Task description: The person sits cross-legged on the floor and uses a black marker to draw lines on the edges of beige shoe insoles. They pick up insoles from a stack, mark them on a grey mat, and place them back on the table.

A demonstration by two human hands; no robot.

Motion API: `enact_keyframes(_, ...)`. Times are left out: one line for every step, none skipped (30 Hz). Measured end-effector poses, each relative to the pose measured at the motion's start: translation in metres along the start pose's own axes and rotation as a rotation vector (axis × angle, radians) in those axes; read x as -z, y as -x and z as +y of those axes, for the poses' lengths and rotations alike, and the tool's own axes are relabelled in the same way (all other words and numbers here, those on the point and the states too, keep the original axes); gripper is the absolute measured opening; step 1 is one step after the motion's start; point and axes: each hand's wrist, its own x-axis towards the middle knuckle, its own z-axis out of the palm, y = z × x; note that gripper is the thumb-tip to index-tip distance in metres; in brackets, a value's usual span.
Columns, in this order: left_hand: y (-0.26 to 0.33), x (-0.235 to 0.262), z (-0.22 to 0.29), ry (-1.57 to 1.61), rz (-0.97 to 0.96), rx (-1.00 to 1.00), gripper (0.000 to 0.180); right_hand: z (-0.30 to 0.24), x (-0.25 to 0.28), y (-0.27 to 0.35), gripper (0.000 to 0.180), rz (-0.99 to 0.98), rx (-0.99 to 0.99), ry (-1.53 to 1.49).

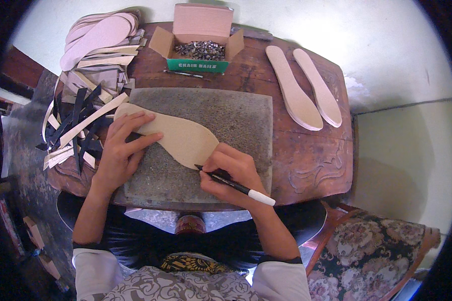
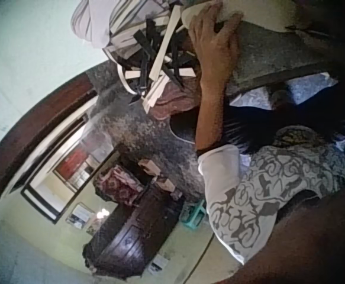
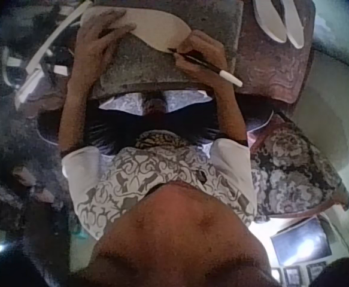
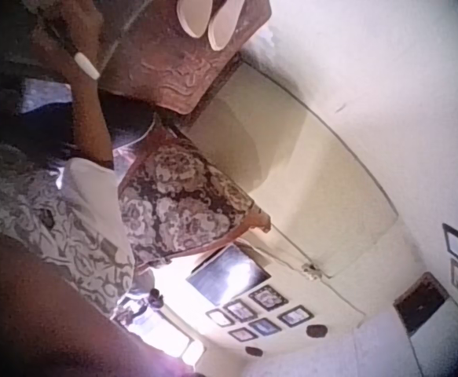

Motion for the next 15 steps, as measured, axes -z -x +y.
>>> enact_keyframes(0.0000, 0.0000, -0.0002, 0.000, 0.001, -0.001, 0.042, -0.0004, 0.0001, -0.0002, 0.021, 0.003, 0.000, -0.003)
enact_keyframes(0.0001, 0.0000, -0.0005, 0.000, 0.003, -0.003, 0.043, 0.0014, 0.0010, 0.0009, 0.021, 0.023, 0.007, -0.028)
enact_keyframes(0.0007, 0.0002, -0.0009, -0.002, 0.004, -0.002, 0.043, 0.0053, 0.0017, 0.0026, 0.021, 0.041, 0.015, -0.056)
enact_keyframes(0.0012, 0.0004, -0.0011, -0.003, 0.003, -0.003, 0.043, 0.0074, 0.0026, 0.0036, 0.021, 0.060, 0.023, -0.085)
enact_keyframes(0.0017, 0.0005, -0.0014, -0.005, 0.002, -0.003, 0.043, 0.0074, 0.0034, 0.0037, 0.020, 0.052, 0.020, -0.084)
enact_keyframes(0.0015, 0.0001, -0.0016, -0.004, 0.001, -0.005, 0.043, 0.0072, 0.0048, 0.0039, 0.020, 0.045, 0.017, -0.081)
enact_keyframes(0.0013, 0.0002, -0.0014, 0.004, -0.005, 0.001, 0.045, 0.0069, 0.0055, 0.0039, 0.020, 0.038, 0.013, -0.078)
enact_keyframes(0.0009, 0.0007, -0.0008, 0.012, -0.012, 0.007, 0.046, 0.0068, 0.0056, 0.0038, 0.020, 0.037, 0.017, -0.074)
enact_keyframes(0.0011, 0.0011, -0.0003, 0.020, -0.018, 0.014, 0.048, 0.0066, 0.0054, 0.0038, 0.020, 0.035, 0.022, -0.072)
enact_keyframes(0.0014, 0.0009, -0.0004, 0.013, -0.012, 0.010, 0.046, 0.0064, 0.0053, 0.0039, 0.020, 0.034, 0.026, -0.069)
enact_keyframes(0.0015, 0.0005, -0.0006, 0.006, -0.006, 0.005, 0.044, 0.0062, 0.0054, 0.0041, 0.020, 0.032, 0.026, -0.069)
enact_keyframes(0.0015, 0.0001, -0.0009, 0.000, 0.001, 0.001, 0.042, 0.0060, 0.0058, 0.0045, 0.020, 0.031, 0.025, -0.068)
enact_keyframes(0.0013, 0.0001, -0.0008, 0.002, 0.001, 0.000, 0.043, 0.0056, 0.0061, 0.0048, 0.020, 0.030, 0.024, -0.068)
enact_keyframes(0.0008, 0.0003, -0.0006, 0.004, 0.001, -0.001, 0.043, 0.0048, 0.0060, 0.0048, 0.020, 0.028, 0.017, -0.053)
enact_keyframes(0.0006, 0.0008, -0.0002, 0.005, 0.000, -0.001, 0.043, 0.0036, 0.0056, 0.0046, 0.020, 0.026, 0.010, -0.040)
